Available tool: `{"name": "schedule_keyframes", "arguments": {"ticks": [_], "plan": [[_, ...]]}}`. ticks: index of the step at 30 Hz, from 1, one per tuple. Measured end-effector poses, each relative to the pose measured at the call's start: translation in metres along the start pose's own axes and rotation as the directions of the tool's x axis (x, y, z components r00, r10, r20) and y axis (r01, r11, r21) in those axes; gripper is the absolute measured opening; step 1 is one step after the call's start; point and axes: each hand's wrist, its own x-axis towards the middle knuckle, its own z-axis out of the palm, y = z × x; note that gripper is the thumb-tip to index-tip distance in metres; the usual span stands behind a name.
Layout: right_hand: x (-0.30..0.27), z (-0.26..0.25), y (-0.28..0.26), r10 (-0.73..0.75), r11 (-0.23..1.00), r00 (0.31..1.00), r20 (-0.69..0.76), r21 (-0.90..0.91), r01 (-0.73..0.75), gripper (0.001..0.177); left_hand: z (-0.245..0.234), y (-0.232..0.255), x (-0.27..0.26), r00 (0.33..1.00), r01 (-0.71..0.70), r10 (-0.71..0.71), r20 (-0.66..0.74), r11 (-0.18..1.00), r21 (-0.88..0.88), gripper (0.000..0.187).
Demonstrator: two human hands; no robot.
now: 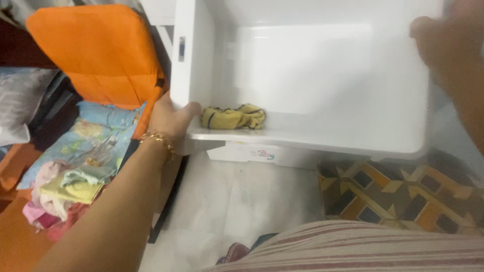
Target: The person removes various items from a white drawer, including clothes and small boxes, placing them on a nearby chair. They then use a yellow cloth to wipe the interior and exterior surfaces of the drawer.
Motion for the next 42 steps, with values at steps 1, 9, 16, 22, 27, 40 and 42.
{"name": "schedule_keyframes", "arguments": {"ticks": [1,9,16,22,27,40,42], "plan": [[0.004,0.009,-0.008,-0.144,0.983,0.989,-0.031,-0.117,0.14,0.014,0.002,-0.002,-0.002,0.998,0.035,-0.034,-0.052,0.999,0.025,0.053],[-0.042,0.17,-0.185,-0.167,0.986,0.395,0.903,0.145,0.086,0.045,0.021,0.031,-0.02,0.98,0.175,-0.173,-0.101,0.984,0.016,0.064],[-0.069,0.157,-0.266,0.167,0.837,-0.151,0.974,-0.221,-0.501,0.046,0.037,0.048,-0.024,0.969,0.234,-0.237,-0.073,0.971,-0.043,0.07],[-0.03,0.071,-0.249,-0.005,0.943,-0.116,0.993,-0.034,-0.33,0.037,0.039,0.049,-0.006,0.946,0.321,-0.323,-0.009,0.943,-0.087,0.065],[-0.043,0.033,-0.263,0.121,0.97,0.289,0.95,-0.175,0.167,0.026,0.033,0.043,0.008,0.958,0.286,-0.278,0.077,0.949,-0.135,0.067],[0.026,0.023,-0.281,0.087,0.981,0.466,0.881,-0.158,0.115,0.031,0.001,0.039,-0.058,0.969,-0.032,0.093,0.228,0.966,-0.258,0.115],[0.04,0.021,-0.29,0.104,0.978,0.491,0.865,-0.178,0.108,0.033,0.002,0.04,-0.065,0.981,-0.121,0.154,0.114,0.96,-0.253,0.106]]}}
